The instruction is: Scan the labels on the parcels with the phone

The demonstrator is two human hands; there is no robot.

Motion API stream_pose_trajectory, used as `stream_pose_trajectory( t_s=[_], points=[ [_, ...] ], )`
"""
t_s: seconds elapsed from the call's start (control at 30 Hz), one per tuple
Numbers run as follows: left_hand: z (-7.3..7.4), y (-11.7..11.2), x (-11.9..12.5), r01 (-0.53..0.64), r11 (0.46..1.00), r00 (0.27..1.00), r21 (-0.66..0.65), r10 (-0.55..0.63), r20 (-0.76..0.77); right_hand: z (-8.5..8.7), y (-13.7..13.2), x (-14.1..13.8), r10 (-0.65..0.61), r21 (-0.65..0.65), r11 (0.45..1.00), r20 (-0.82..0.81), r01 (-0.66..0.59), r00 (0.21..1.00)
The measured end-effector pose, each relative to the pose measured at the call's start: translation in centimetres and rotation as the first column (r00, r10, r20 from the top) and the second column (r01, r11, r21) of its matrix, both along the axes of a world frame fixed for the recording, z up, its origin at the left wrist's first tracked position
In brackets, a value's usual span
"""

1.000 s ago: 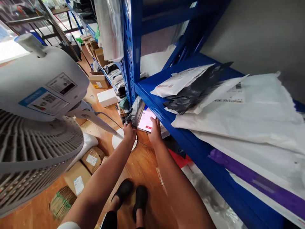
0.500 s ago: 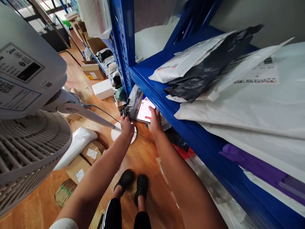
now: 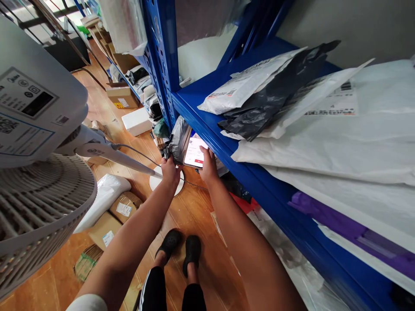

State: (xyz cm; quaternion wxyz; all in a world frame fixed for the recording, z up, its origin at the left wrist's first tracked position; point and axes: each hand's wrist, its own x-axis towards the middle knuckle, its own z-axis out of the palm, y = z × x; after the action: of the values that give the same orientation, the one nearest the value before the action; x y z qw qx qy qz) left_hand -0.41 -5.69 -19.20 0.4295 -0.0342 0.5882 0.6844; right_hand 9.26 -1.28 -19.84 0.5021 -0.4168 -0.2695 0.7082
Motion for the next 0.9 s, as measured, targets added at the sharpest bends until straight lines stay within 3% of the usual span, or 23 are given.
stream_pose_trajectory(
  t_s=[0.2,0.4,0.57,0.67,0.8,0.9],
  points=[
    [0.4,-0.1,0.0,-0.06,0.997,0.993,0.046,0.055,0.104,2.2,-3.7,1.7,0.179,0.035,0.984,-0.13,-0.176,0.975],
    [0.1,-0.4,-0.1,-0.046,0.997,0.991,0.055,0.039,0.126,3.6,-8.8,4.0,0.254,-0.067,0.962,-0.151,-0.266,0.955],
    [0.1,-0.8,-0.2,-0.027,0.998,0.991,0.052,0.02,0.135,2.3,-14.7,6.4,0.222,-0.152,0.963,-0.029,-0.224,0.975],
    [-0.3,-0.9,-0.3,-0.016,0.998,0.992,0.058,0.009,0.125,1.1,-19.6,8.3,0.293,-0.237,0.923,-0.083,-0.304,0.952],
    [-0.7,-0.7,-0.2,0.01,0.998,0.994,0.056,-0.016,0.104,-0.5,-26.0,10.2,0.217,-0.377,0.888,-0.16,-0.263,0.963],
    [-0.5,-0.5,-0.1,0.038,0.997,0.995,0.069,-0.044,0.091,-1.2,-29.3,10.6,0.147,-0.479,0.851,-0.178,-0.216,0.973]
  ],
)
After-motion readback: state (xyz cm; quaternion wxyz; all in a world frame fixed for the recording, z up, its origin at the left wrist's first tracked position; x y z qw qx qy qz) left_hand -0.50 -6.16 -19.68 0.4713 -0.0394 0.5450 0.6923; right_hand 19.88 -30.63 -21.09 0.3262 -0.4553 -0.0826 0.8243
